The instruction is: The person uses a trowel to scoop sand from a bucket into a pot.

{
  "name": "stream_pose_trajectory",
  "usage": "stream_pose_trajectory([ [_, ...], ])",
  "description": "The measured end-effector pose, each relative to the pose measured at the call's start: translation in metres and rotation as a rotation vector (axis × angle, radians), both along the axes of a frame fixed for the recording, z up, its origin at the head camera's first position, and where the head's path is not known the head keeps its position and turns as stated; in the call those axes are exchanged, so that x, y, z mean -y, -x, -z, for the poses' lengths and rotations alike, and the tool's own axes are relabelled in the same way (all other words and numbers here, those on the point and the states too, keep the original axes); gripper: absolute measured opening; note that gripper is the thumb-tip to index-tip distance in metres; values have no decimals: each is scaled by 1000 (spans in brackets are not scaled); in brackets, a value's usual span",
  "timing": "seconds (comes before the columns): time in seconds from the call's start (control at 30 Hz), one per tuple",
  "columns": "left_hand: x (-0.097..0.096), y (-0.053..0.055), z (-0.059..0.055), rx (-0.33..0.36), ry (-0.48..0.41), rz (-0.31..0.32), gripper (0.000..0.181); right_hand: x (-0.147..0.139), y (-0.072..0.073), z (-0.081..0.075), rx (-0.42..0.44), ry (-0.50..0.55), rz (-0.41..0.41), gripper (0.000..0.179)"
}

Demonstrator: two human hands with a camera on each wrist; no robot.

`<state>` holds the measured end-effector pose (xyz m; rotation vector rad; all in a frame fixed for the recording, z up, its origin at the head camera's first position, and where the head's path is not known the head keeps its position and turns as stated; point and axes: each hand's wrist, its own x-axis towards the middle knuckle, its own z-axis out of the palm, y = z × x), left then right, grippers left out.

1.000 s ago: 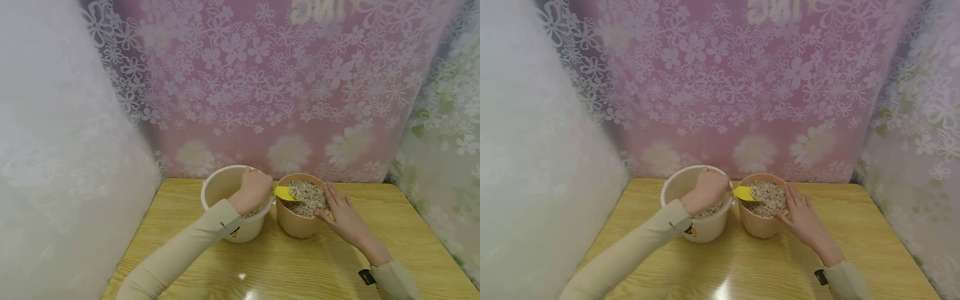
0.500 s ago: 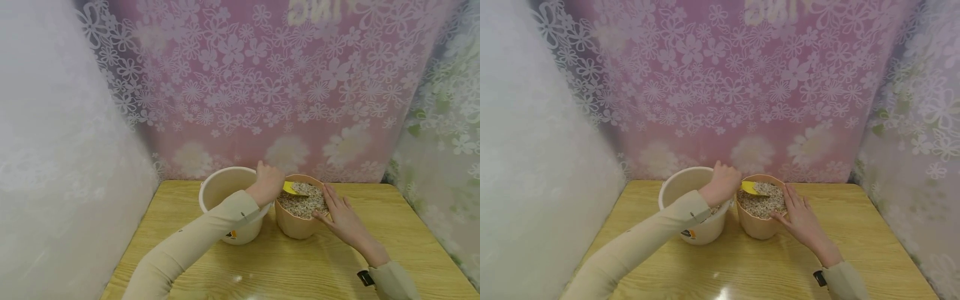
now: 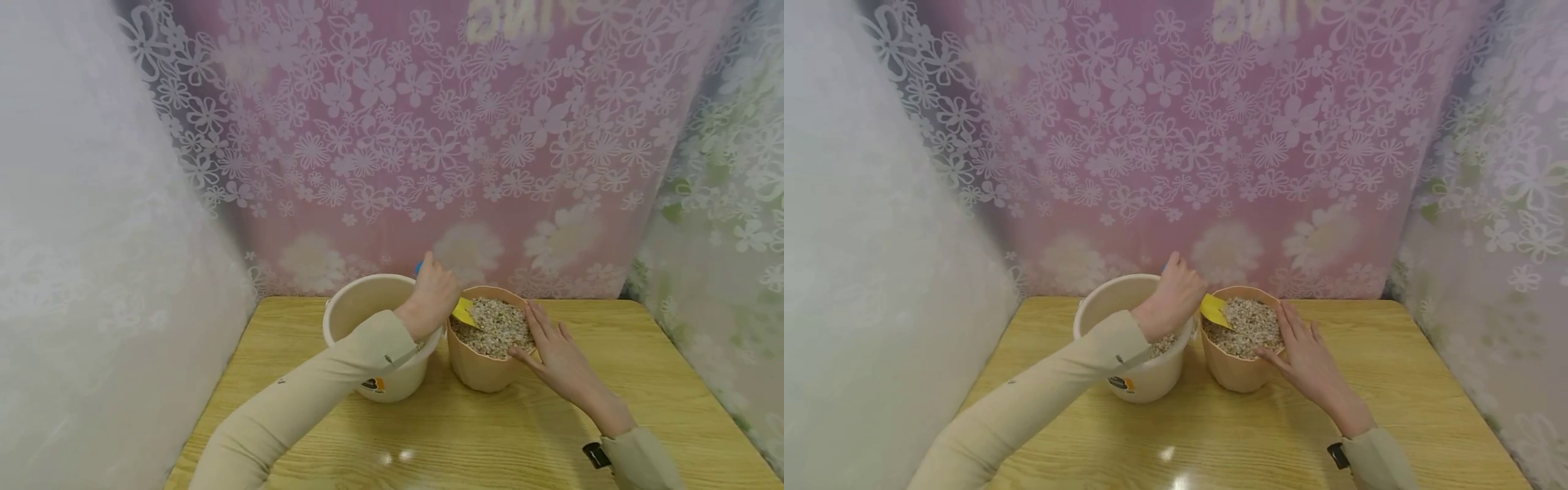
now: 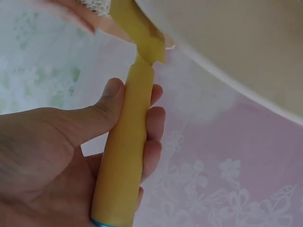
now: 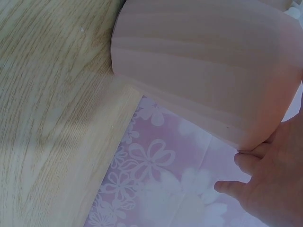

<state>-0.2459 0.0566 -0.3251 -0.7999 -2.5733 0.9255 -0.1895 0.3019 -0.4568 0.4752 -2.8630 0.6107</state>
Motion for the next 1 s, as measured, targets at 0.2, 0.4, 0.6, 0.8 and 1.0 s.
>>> stream_pose_trajectory([
  [0.2, 10, -7, -10, -76, 56, 53, 40, 1, 0, 0, 7, -10, 8, 95],
  [0.4, 34, -8, -11, -68, -142, 68, 19, 0, 1, 2, -4, -8, 2, 95],
  [0.6, 67, -5, -2, 31, -355, 56, 11, 1, 1, 3, -23, -13, -2, 94],
  [0.8, 99, -7, 6, 80, -443, -20, 16, 2, 0, 1, -27, -26, 3, 94],
  [1.0, 128, -11, 15, 53, -503, -52, 15, 3, 0, 1, -98, -42, -30, 93],
])
